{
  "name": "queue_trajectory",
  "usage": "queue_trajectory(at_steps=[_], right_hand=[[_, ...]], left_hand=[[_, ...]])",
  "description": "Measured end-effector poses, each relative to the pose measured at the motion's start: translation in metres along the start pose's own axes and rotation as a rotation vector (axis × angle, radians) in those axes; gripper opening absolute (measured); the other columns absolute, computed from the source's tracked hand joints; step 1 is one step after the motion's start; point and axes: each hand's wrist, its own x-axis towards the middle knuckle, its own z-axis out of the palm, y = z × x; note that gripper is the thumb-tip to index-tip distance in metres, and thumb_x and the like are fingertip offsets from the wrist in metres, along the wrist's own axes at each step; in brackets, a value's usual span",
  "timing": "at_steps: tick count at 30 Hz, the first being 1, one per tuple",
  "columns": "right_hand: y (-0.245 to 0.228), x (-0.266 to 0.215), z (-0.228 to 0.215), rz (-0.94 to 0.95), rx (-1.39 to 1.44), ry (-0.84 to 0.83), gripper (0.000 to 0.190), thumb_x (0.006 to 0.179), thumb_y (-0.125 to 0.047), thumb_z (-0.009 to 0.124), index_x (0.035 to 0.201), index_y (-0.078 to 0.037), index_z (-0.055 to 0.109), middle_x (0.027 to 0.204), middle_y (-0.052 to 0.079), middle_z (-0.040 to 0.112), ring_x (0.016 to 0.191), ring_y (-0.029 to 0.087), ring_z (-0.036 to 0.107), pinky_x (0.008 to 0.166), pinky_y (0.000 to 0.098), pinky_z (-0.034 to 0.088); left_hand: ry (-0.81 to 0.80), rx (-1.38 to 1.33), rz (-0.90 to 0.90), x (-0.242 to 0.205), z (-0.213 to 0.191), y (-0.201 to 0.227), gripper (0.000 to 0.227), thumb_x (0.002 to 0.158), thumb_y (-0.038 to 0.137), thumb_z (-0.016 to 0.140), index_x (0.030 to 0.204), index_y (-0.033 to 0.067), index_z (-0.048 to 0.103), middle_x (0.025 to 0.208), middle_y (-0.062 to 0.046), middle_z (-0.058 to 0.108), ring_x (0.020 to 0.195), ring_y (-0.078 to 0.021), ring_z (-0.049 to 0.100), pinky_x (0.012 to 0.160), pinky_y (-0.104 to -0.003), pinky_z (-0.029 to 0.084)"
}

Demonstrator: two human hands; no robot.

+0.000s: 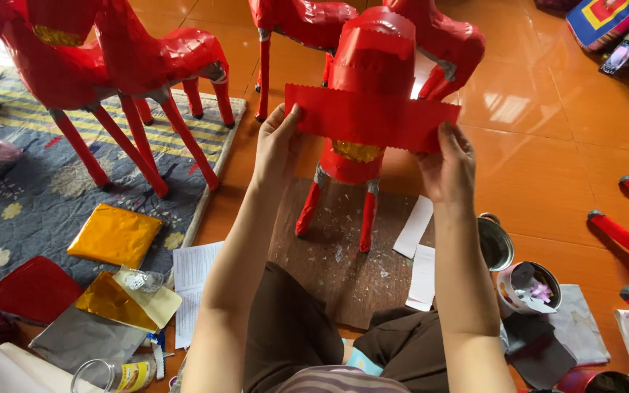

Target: Applying paper strips and adhesive to a red animal-shaped craft figure

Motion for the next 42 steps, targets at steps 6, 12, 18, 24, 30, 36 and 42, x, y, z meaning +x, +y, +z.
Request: queue_trajectory(at_steps=[6,12,18,24,30,36,42], right_hand=[[0.02,0.002,0.012,0.09,0.051,0.069,0.012,0.097,-0.016,0.06,0.099,-0.006,0.066,0.092,0.015,0.072,0.082,0.026,0.074,0.075,0.0388,0.061],[0.056,0.019,0.005,0.126,-0.008,0.128,0.013,0.098,-0.023,0.058,0.105,-0.012,0.063,0.094,0.01,0.073,0.083,0.023,0.074,0.074,0.0402,0.061],[0.065,0.02,0.01,0.102,-0.029,0.14,0.015,0.099,-0.025,0.056,0.105,-0.012,0.062,0.095,0.011,0.072,0.084,0.025,0.074,0.078,0.0502,0.061],[0.057,0.013,0.029,0.121,-0.036,0.16,0.014,0.1,-0.025,0.054,0.104,-0.012,0.06,0.089,0.01,0.071,0.077,0.024,0.074,0.065,0.0391,0.062],[0.061,0.015,0.023,0.098,-0.057,0.135,0.014,0.102,-0.021,0.05,0.106,-0.01,0.058,0.089,0.012,0.068,0.078,0.026,0.073,0.063,0.0398,0.06],[0.046,0.008,0.056,0.088,-0.162,0.175,0.012,0.101,-0.02,0.048,0.101,-0.012,0.057,0.083,0.003,0.064,0.07,0.014,0.065,0.054,0.022,0.048],[0.085,0.034,0.032,0.1,-0.196,0.287,0.014,0.098,-0.024,0.047,0.091,-0.015,0.056,0.075,0.001,0.061,0.064,0.015,0.063,0.047,0.0213,0.04]], left_hand=[[0.069,0.071,0.005,0.004,-0.005,-0.019,0.019,0.093,0.012,0.065,0.099,-0.0054,0.06,0.078,-0.019,0.068,0.068,-0.0263,0.073,0.062,-0.04,0.062],[0.164,0.25,0.105,0.027,-0.021,-0.048,0.019,0.093,0.013,0.067,0.106,-0.0003,0.063,0.083,-0.012,0.068,0.07,-0.0189,0.071,0.065,-0.033,0.062],[0.145,0.378,0.16,0.036,-0.01,-0.059,0.027,0.096,0.016,0.063,0.117,0.0014,0.058,0.093,-0.014,0.066,0.077,-0.017,0.068,0.067,-0.033,0.061],[0.085,0.523,0.255,0.051,-0.01,-0.071,0.019,0.099,0.014,0.055,0.114,0.003,0.059,0.092,-0.01,0.063,0.082,-0.0121,0.062,0.068,-0.029,0.057],[0.023,0.485,0.224,0.042,0.0,-0.067,0.021,0.1,0.017,0.055,0.118,0.005,0.057,0.087,-0.01,0.065,0.075,-0.0122,0.065,0.062,-0.026,0.057],[-0.048,0.435,0.173,0.048,-0.008,-0.072,0.023,0.1,0.014,0.053,0.121,0.0035,0.055,0.09,-0.013,0.066,0.077,-0.0143,0.067,0.064,-0.028,0.059],[-0.119,0.34,0.041,0.035,0.006,-0.066,0.031,0.099,0.013,0.059,0.125,-0.0008,0.05,0.103,-0.02,0.063,0.084,-0.0209,0.068,0.072,-0.034,0.06]])
